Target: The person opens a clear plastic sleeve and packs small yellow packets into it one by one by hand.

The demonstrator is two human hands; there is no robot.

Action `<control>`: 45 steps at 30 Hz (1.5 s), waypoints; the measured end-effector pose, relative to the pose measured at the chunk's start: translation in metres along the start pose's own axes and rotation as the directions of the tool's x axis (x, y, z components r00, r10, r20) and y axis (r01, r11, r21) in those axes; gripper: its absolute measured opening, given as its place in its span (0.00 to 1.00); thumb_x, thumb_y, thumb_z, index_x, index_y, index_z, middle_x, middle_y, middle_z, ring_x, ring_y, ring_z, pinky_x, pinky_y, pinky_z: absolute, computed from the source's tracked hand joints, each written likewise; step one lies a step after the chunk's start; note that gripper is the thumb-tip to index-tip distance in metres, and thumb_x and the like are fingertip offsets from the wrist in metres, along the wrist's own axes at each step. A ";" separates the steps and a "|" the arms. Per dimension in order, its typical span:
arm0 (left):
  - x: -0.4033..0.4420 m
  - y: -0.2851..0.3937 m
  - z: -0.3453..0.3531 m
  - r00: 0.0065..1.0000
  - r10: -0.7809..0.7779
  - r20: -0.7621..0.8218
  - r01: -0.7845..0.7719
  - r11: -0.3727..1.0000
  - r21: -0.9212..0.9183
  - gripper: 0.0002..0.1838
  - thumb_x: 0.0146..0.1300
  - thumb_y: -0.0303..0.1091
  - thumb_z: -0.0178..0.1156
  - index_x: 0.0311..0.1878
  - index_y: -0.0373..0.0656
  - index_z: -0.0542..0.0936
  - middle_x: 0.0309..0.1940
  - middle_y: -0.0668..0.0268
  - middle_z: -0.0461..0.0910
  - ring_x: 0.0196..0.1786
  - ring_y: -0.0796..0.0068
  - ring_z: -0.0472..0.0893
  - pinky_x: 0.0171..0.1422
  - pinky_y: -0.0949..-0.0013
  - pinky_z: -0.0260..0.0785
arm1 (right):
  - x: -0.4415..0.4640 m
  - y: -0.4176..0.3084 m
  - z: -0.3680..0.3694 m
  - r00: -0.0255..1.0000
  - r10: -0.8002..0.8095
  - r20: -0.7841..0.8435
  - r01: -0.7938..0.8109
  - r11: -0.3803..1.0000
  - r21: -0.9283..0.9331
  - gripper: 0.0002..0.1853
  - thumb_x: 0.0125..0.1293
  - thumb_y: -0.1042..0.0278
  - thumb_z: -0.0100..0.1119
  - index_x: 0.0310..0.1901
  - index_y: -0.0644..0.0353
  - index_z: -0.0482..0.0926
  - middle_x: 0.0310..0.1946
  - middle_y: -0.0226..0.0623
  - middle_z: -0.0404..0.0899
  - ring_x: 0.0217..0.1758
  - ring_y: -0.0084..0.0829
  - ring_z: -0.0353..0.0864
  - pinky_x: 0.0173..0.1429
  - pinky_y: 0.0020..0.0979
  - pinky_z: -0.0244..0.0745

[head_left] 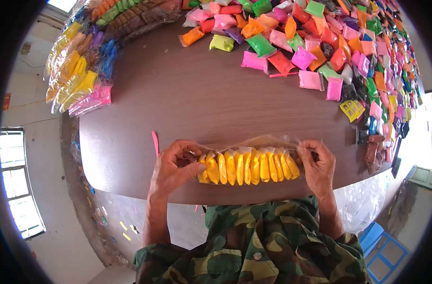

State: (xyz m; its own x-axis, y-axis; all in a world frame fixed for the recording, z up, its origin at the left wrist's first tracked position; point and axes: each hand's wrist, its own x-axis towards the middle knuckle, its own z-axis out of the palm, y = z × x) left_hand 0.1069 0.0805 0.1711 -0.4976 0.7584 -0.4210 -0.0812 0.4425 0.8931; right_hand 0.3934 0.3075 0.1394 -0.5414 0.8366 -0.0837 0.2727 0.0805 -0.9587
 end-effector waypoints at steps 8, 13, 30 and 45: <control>-0.002 0.005 0.008 0.992 0.102 -0.069 -0.101 0.995 0.017 0.17 0.62 0.30 0.74 0.53 0.36 0.84 0.44 0.67 0.83 0.45 0.79 0.83 0.52 0.73 0.76 | -0.001 -0.003 0.001 0.996 -0.088 0.013 0.088 0.996 0.000 0.04 0.78 0.74 0.64 0.48 0.65 0.84 0.41 0.35 0.88 0.35 0.20 0.85 0.39 0.24 0.83; -0.002 0.002 0.008 0.981 0.188 -0.048 -0.184 0.980 0.072 0.10 0.65 0.30 0.72 0.46 0.36 0.86 0.44 0.66 0.81 0.45 0.79 0.82 0.53 0.73 0.75 | -0.003 0.003 0.001 0.988 -0.153 0.013 0.152 0.987 0.047 0.05 0.78 0.74 0.65 0.49 0.64 0.86 0.39 0.33 0.88 0.35 0.20 0.86 0.38 0.24 0.82; -0.002 -0.001 0.007 0.972 0.229 -0.051 -0.221 0.967 0.130 0.06 0.64 0.24 0.71 0.44 0.37 0.86 0.48 0.63 0.85 0.47 0.77 0.84 0.54 0.73 0.77 | 0.024 -0.047 -0.045 0.979 -0.123 0.163 0.163 0.952 -0.258 0.27 0.59 0.67 0.78 0.61 0.61 0.83 0.54 0.37 0.87 0.54 0.33 0.85 0.59 0.37 0.78; -0.004 -0.002 0.007 0.984 0.162 -0.072 -0.152 0.979 0.133 0.09 0.62 0.16 0.70 0.43 0.37 0.84 0.47 0.66 0.85 0.50 0.77 0.84 0.57 0.72 0.77 | 0.063 -0.078 0.058 0.596 -0.403 0.695 0.718 0.655 -0.236 0.14 0.64 0.58 0.72 0.45 0.57 0.84 0.39 0.35 0.82 0.48 0.43 0.83 0.55 0.46 0.75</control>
State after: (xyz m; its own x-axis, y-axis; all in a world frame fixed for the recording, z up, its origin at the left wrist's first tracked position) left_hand 0.1152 0.0804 0.1698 -0.5651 0.7836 -0.2582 0.1108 0.3822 0.9174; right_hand 0.2915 0.3228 0.1935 -0.9850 0.0898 0.1476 -0.0223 0.7809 -0.6243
